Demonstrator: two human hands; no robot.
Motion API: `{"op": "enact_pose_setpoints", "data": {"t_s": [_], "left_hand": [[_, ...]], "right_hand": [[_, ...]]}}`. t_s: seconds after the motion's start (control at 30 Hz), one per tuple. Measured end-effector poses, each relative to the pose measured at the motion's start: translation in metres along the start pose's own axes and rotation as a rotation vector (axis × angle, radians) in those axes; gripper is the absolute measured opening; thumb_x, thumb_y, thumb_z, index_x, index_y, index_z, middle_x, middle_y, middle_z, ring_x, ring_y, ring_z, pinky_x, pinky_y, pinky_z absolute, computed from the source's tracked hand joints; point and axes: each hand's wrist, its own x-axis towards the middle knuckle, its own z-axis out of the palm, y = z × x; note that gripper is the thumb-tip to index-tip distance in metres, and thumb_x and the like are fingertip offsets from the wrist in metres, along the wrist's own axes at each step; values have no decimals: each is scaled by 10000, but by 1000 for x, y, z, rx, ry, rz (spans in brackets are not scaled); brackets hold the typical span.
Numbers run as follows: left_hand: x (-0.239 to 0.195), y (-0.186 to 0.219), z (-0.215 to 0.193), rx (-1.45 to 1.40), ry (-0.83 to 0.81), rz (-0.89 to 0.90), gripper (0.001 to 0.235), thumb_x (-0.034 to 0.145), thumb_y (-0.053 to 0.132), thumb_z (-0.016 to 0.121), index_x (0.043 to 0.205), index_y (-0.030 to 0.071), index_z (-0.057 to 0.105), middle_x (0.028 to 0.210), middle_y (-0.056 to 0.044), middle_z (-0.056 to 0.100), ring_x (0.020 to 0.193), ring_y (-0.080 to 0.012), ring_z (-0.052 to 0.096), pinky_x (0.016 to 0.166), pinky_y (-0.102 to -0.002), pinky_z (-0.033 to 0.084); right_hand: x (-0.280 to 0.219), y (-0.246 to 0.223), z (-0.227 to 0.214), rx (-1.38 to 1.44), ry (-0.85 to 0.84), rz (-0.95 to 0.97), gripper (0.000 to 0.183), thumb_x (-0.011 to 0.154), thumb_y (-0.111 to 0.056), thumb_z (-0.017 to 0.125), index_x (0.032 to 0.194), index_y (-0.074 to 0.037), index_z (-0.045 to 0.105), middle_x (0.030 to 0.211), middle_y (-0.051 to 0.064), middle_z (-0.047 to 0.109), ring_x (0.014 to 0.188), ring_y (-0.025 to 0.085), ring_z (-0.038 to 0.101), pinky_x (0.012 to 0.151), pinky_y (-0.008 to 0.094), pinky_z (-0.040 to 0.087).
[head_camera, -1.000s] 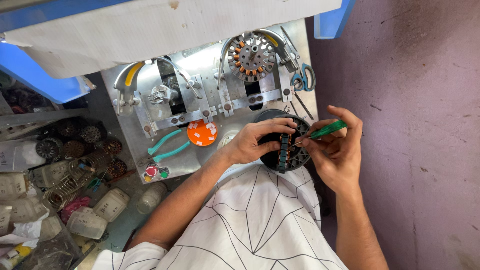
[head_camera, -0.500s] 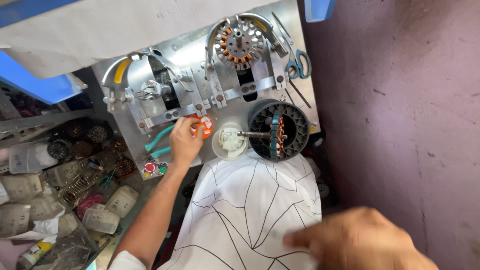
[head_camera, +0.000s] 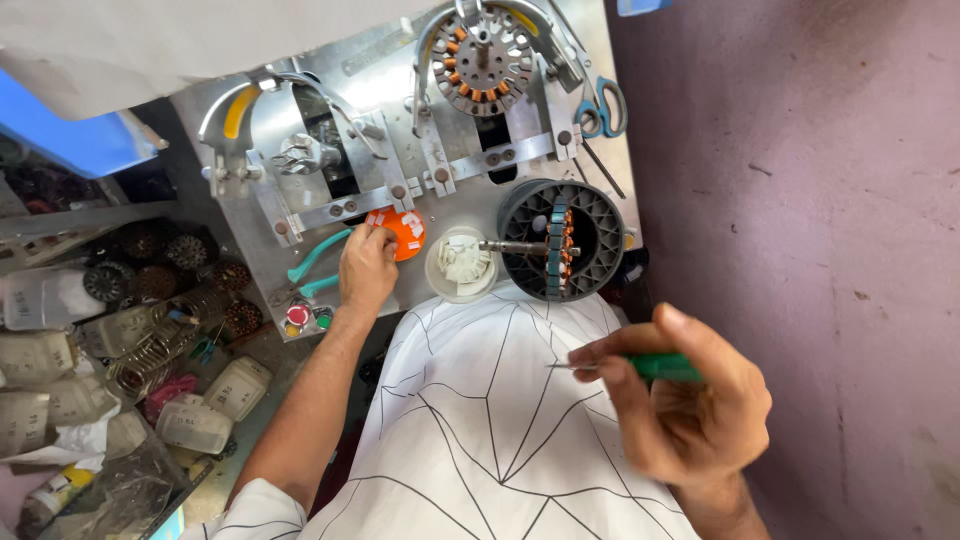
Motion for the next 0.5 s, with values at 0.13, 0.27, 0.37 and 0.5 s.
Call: {"op": "enact_pose_setpoints", "data": {"t_s": [0.13,0.27,0.37,0.5], "left_hand": [[-1,-5,2,81,15,57,220,836,-10,718,1051,16,677,1040,-160,648,1006,-390,627,851,-496,510],[-2,-11,-1,28,144,102,366,799,47,730,1148,-24,648,1080,-181,622,1002,-388,603,835,-484,513],[-4,-16,-9,22,78,9,316,797,107,761,1077,-1,662,977,-153,603,941,-366,602,789,-489,505],[-6,-18,-16,140,67,115,126,889,121,733,947,44,652,989,-119,613,948,-344,608,809,-479,512]], "right_hand": [[-22,32,1,-23,131,188,486,1043,97,590,1481,49,388,905,184,691,713,235,749,667,339,640],[-38,39,0,-44,168,204,471,1082,105,584,1508,50,391,896,193,675,751,235,733,701,346,673],[-35,41,3,-64,160,167,473,1078,100,589,1507,50,396,882,188,679,743,233,733,697,341,671],[-35,40,10,-116,137,158,492,1025,83,593,1478,66,403,888,173,690,767,219,729,727,324,648]]}}
